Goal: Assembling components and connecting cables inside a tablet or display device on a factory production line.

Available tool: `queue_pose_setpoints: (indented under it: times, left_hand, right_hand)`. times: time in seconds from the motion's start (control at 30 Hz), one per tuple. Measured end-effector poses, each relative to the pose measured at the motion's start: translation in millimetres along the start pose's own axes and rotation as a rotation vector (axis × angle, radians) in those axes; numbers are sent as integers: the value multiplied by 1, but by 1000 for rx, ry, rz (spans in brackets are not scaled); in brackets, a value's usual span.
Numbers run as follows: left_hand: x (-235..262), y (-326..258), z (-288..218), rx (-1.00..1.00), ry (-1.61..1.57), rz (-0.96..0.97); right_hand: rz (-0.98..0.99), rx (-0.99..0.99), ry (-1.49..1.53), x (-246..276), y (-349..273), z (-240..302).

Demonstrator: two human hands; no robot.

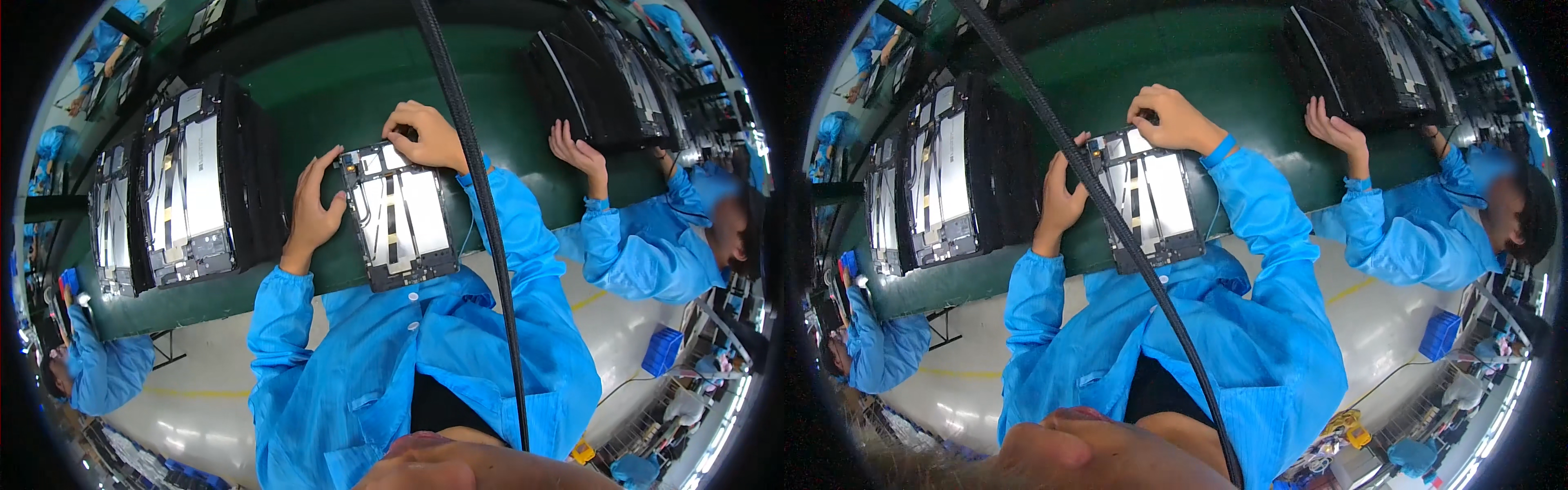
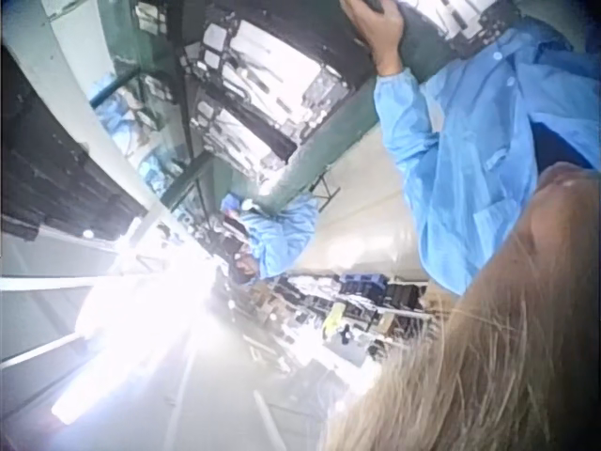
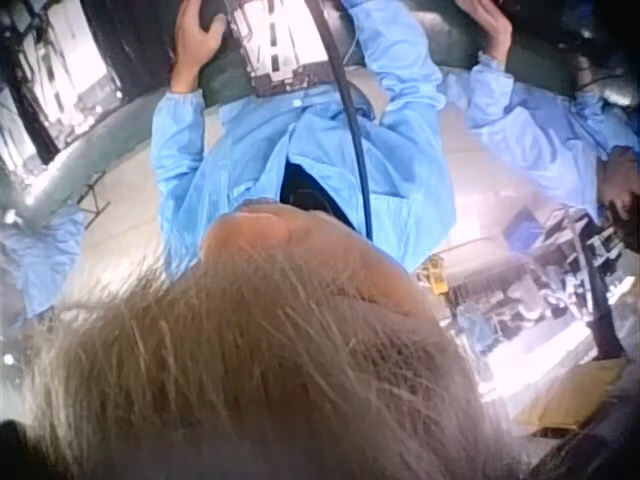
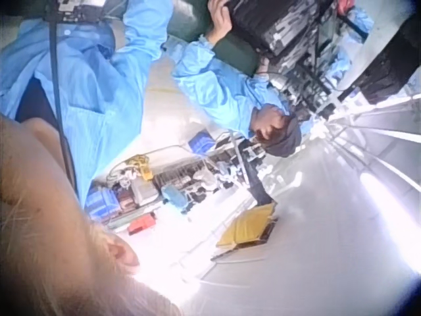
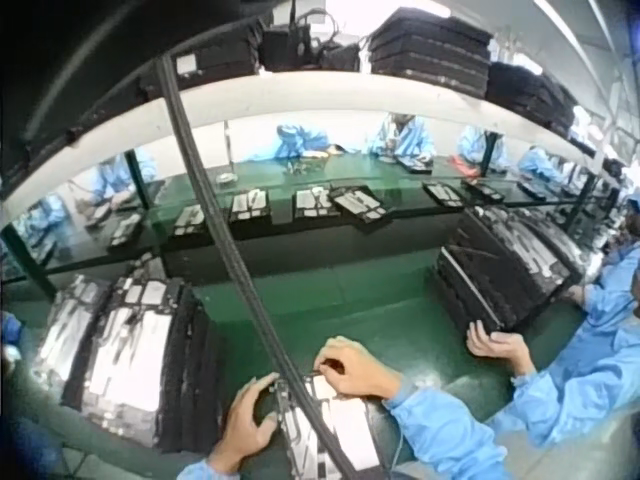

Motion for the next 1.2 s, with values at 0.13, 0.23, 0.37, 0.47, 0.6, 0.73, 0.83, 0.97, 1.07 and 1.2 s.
queue_pose_setpoints:
  times: [0.13,0.23,0.37,0.47,0.6,0.73,0.83,0.97,1.07,1.2]
  left_hand:
    - [-1,2,5,-46,20,54]
    - [1,6,-2,-30,-16,88]
    - [1,9,-11,27,-26,85]
    - [2,9,-10,18,5,145]
    - [2,6,-11,1,11,161]
    - [2,9,-15,45,22,181]
    - [2,8,-14,37,38,181]
    - [3,8,-12,41,40,187]
    - [3,8,-11,36,31,180]
    - [2,9,-12,25,35,183]
  right_hand:
    - [-81,14,-58,3,-1,5]
    - [-125,70,-71,2,-2,9]
    - [-171,60,-73,1,-5,13]
    - [-184,57,-69,-1,-8,15]
    - [-208,59,-82,-2,-12,14]
    - [-207,52,-93,-4,-14,13]
    - [-219,63,-85,-4,-14,13]
    - [-219,68,-91,-6,-14,13]
    - [-222,68,-83,-6,-14,13]
    - [-216,57,-85,-7,-15,12]
Point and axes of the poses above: each hand's wrist, its own y-axis towards the middle knuckle, its own x-axis out of the back of the hand, z = x × y, the point moved 3 cm from there along y, towards the middle knuckle, and after that the axes turned 9 degrees about -z, right-handed, at the moved point
